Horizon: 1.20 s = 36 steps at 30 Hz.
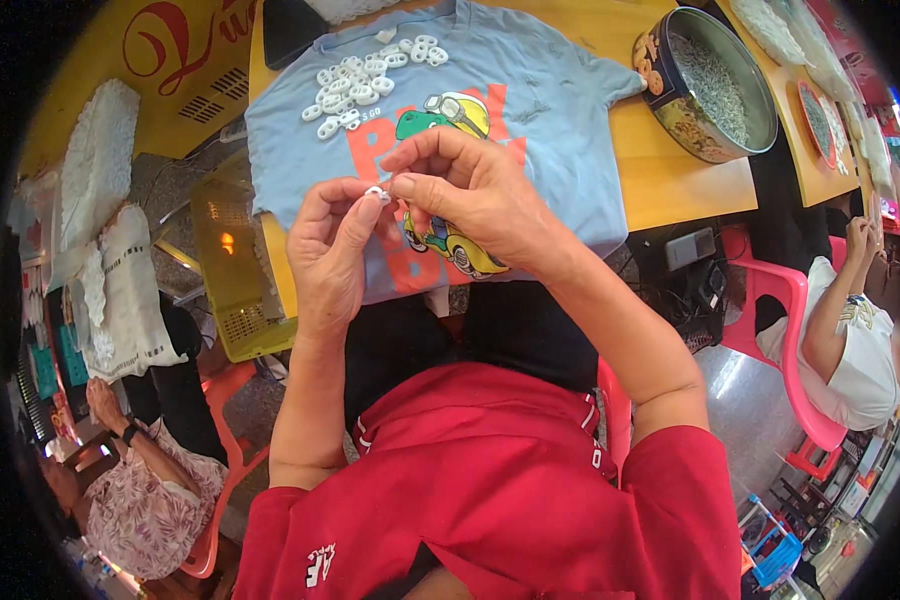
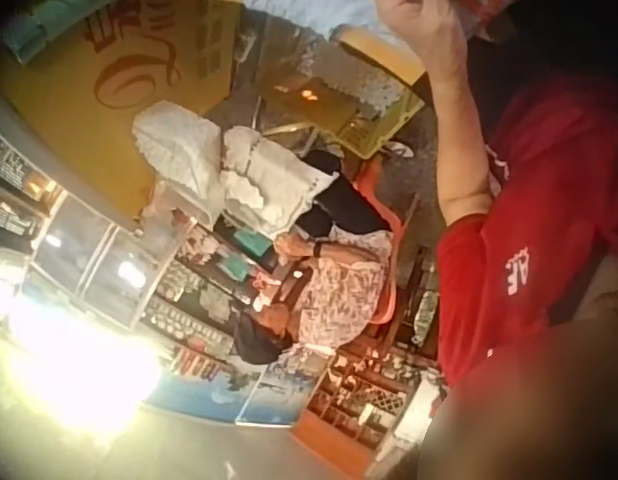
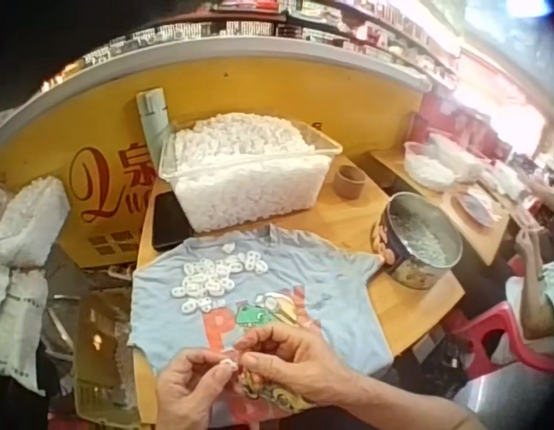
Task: The person is hand-sewing small white plastic decorative rings onto a t-shirt at a workstation.
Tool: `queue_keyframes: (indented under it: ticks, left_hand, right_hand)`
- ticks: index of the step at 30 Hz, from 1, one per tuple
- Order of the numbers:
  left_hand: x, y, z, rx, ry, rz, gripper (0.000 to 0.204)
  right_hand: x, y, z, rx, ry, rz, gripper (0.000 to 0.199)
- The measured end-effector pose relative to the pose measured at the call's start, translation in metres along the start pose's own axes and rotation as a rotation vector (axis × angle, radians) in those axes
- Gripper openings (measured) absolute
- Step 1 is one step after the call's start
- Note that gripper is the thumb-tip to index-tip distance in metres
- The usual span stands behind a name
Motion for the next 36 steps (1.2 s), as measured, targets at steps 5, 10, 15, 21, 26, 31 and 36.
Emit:
queue_keyframes:
  ticks: [5, 10, 15, 21, 26, 31, 36]
  left_hand:
    - [0.0, 0.001, 0.0, 0.002, -0.005, 0.005, 0.014]
    - [-0.001, 0.001, -0.001, -0.002, -0.024, 0.006, 0.014]
    - [-0.001, 0.001, 0.0, 0.001, -0.024, -0.001, 0.014]
    - [0.001, 0.001, 0.003, -0.024, -0.038, -0.008, 0.011]
    - [0.001, 0.001, 0.006, -0.046, -0.039, -0.027, 0.009]
    - [-0.001, 0.0, 0.007, -0.052, -0.085, -0.049, 0.008]
    - [-0.002, -0.002, 0.011, -0.094, -0.042, -0.075, 0.009]
  right_hand:
    - [0.0, 0.002, 0.001, -0.055, -0.015, 0.053, 0.022]
    - [0.004, 0.005, 0.0, -0.091, 0.008, 0.115, 0.021]
    - [0.009, 0.008, -0.002, -0.121, 0.07, 0.17, 0.021]
    - [0.025, 0.019, -0.011, -0.258, 0.525, 0.403, 0.02]
    - [0.041, 0.025, -0.026, -0.318, 0.758, 0.594, 0.015]
    - [0.033, 0.019, -0.024, -0.322, 0.715, 0.558, 0.016]
    - [0.023, 0.012, -0.022, -0.319, 0.502, 0.465, 0.018]
Point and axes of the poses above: each hand's wrist, its own y-axis away from the middle knuckle, its own z-axis out of the back of the hand, x = y × z, the point moved 9 cm from there along -y, towards the middle knuckle, and after that the axes turned 11 degrees about -z, right-handed, at the moved point
